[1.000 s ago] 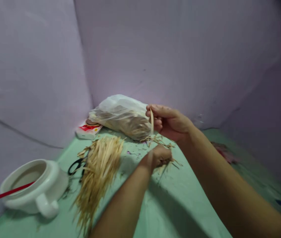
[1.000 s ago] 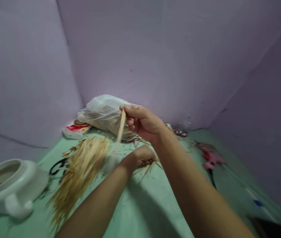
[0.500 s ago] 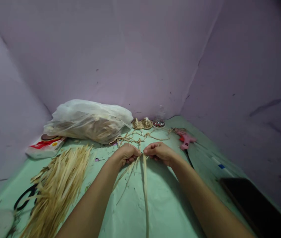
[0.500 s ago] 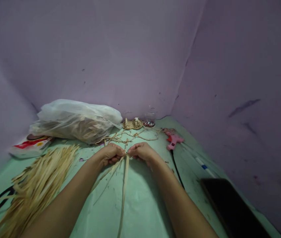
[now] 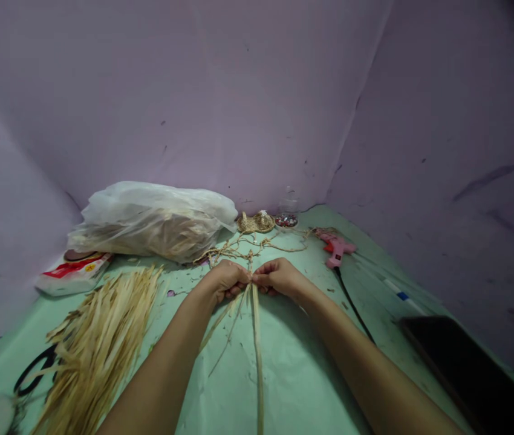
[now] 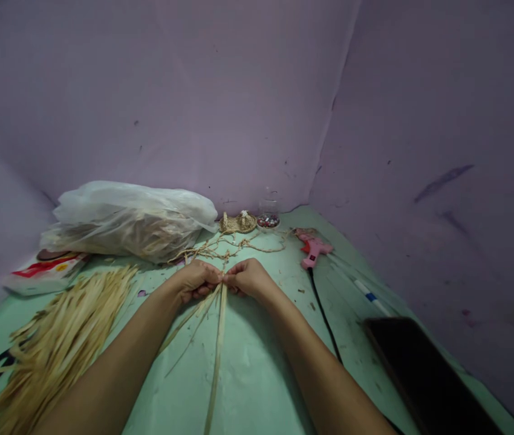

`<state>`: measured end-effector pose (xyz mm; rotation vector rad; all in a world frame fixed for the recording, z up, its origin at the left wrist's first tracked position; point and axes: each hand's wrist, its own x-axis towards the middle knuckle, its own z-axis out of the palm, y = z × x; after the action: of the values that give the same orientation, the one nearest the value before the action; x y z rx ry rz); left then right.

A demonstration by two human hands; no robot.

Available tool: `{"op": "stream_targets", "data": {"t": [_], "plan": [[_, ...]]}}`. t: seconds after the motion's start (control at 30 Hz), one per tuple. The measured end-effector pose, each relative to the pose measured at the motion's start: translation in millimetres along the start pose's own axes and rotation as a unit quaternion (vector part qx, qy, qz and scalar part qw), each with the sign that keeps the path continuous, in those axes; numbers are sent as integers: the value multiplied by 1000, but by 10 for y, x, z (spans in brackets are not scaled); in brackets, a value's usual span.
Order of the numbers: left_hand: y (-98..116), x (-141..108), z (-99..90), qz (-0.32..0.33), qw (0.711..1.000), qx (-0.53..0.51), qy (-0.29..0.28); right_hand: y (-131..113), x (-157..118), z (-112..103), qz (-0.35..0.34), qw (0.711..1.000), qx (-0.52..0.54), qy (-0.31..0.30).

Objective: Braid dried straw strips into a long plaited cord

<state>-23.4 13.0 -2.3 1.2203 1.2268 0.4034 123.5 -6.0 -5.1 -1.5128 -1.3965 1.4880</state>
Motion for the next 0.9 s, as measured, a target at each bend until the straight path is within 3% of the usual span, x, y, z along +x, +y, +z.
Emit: {"op": "stream_targets", "data": {"t": [0.17, 0.33, 0.47, 0.6, 0.73, 0.9], "plan": [[-2, 0, 3, 10, 1000, 0, 3, -18, -16, 12, 17, 1000, 13, 18], [0, -4, 11, 4, 1000, -8, -6, -47, -26, 21, 39, 999, 33, -3], [10, -14, 2, -1, 1000, -2, -7, -86, -62, -115, 23, 999, 31, 14], [15, -21, -3, 0, 1000, 0, -3, -75, -67, -333, 2, 997, -53, 50], [15, -26, 1, 4, 1000, -2, -5, -9, -2, -362, -59, 967, -216, 122], [19, -27, 3, 3, 1000, -6, -6, -17, 3, -288, -65, 971, -211, 91]]}}
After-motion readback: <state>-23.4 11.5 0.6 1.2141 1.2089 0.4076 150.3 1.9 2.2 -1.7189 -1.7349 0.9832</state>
